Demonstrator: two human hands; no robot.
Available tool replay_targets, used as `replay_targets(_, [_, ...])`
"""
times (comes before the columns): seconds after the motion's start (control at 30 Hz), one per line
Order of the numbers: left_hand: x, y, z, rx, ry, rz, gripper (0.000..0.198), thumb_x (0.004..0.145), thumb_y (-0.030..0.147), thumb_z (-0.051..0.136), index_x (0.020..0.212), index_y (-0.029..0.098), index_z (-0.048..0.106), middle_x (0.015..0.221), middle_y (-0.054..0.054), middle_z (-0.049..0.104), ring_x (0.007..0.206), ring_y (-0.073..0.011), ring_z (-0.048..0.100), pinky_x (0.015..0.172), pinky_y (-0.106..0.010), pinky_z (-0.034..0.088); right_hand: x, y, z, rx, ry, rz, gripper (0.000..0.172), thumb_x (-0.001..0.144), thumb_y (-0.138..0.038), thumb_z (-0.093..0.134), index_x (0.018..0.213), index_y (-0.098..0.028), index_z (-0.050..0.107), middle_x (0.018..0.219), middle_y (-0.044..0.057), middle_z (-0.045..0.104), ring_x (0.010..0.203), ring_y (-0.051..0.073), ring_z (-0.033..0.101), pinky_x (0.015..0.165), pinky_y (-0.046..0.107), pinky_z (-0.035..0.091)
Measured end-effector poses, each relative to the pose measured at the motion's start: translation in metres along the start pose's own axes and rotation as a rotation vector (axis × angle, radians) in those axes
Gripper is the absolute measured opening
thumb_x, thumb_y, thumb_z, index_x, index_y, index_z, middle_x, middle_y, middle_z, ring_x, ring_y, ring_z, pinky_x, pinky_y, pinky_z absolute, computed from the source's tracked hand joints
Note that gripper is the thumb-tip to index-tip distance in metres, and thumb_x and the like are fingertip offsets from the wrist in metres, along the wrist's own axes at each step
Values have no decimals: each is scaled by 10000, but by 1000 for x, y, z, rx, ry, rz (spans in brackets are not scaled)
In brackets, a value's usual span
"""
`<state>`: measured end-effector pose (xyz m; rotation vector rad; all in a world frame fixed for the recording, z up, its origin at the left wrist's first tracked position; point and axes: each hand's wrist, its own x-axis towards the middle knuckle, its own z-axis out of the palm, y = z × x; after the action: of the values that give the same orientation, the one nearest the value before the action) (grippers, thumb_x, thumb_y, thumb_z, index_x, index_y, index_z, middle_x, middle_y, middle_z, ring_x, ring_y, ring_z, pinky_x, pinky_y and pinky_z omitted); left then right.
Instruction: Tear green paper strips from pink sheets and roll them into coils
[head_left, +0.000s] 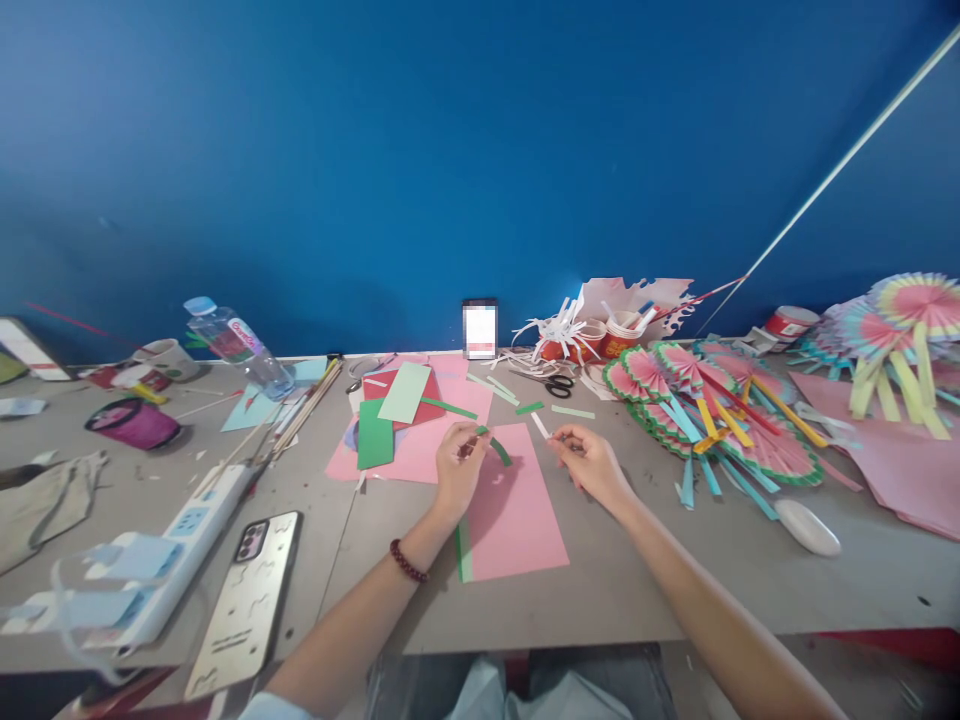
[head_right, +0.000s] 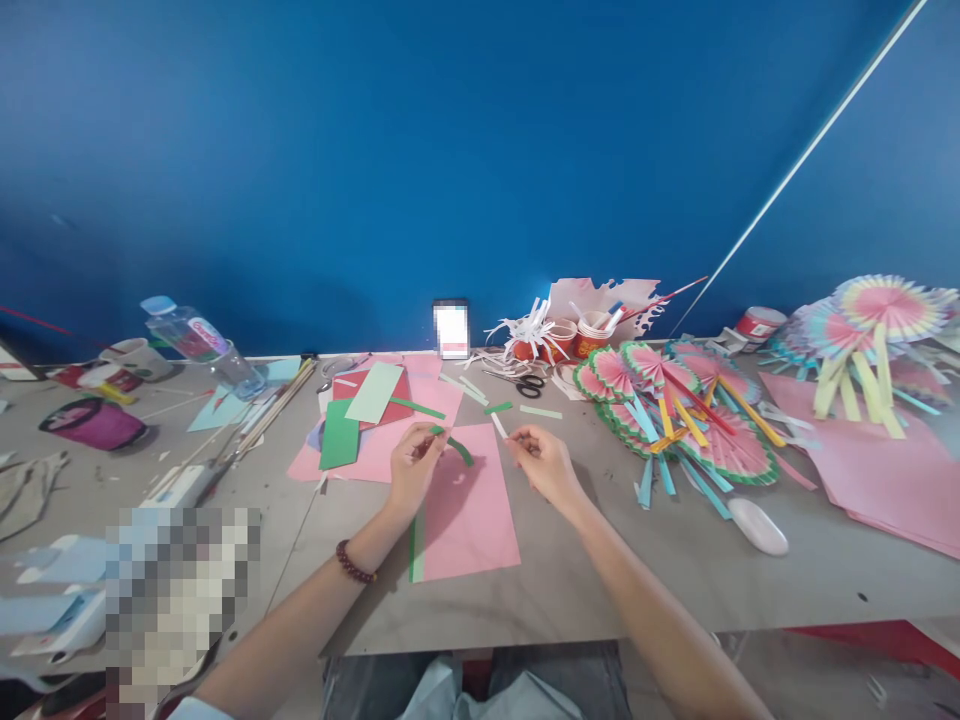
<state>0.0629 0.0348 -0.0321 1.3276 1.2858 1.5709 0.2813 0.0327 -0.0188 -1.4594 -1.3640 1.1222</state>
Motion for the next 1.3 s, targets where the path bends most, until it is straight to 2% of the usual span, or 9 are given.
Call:
replay_targets(0.1, [3, -1, 1, -109, -18, -123, 304, 749, 480, 808, 741, 183, 743, 674, 5, 632, 531, -104, 528, 514, -248, 452, -1, -6, -3, 14, -16, -11, 364, 797, -555, 688, 840, -206, 594, 497, -51, 537, 370, 86, 356, 377, 232, 251])
replay_targets(0.2, [1, 3, 3, -217, -42, -243, 362, 699, 480, 854, 854, 162, 778, 603, 2, 670, 545, -134, 607, 566, -266, 510, -4, -10, -1, 41, -67, -9, 399, 762, -586, 692, 835, -208, 586, 444, -81, 463, 381, 95, 350, 388, 227, 263])
replay_targets(0.3, [-1, 8, 5, -315, -40, -316, 449, 662, 512, 880, 912, 149, 795, 724, -66, 769, 709, -206, 734, 697, -320, 585, -8, -14, 1, 33, -124, -21, 397, 764, -588, 671, 843, -209, 585, 447, -95, 433, 384, 104, 359, 402, 232, 276])
replay_targets(0.4, [-1, 11, 5, -411, -47, -352, 494, 667, 562, 867, 932, 150, 805, 873, -112, 807, 853, -262, 777, 797, -372, 610, -13, -19, 1, -18, -93, -132, 354, 800, -548, 646, 824, -199, 592, 467, -96, 410, 435, 97, 350, 464, 231, 263])
replay_targets(0.57, [-1, 11, 6, -474, -120, -373, 480, 658, 568, 868, 874, 143, 807, 1037, -152, 807, 938, -303, 780, 877, -410, 606, -15, -18, 4, -151, -75, -274, 300, 861, -492, 586, 831, -194, 604, 499, -101, 364, 486, 97, 310, 525, 239, 252])
replay_targets(0.8, [-8, 11, 8, -361, -315, -380, 481, 752, 555, 784, 987, 135, 803, 904, -128, 820, 916, -296, 776, 971, -452, 572, -17, -11, 8, -352, -155, -346, 264, 913, -435, 549, 899, -204, 676, 535, -84, 439, 506, 110, 385, 566, 234, 306])
replay_targets(1.0, [-11, 9, 7, -266, -390, -353, 394, 803, 507, 723, 925, 143, 808, 931, -124, 818, 847, -255, 758, 916, -420, 591, -19, -17, 7, -407, -171, -375, 265, 916, -428, 537, 879, -203, 671, 535, -81, 439, 498, 111, 389, 549, 223, 296])
replay_targets(1.3, [-13, 9, 4, -171, -435, -240, 381, 854, 478, 659, 1002, 160, 808, 1029, -122, 806, 846, -240, 754, 873, -400, 609, -19, -14, 8, -465, -185, -367, 255, 909, -412, 503, 869, -215, 660, 525, -76, 444, 492, 121, 415, 558, 220, 310])
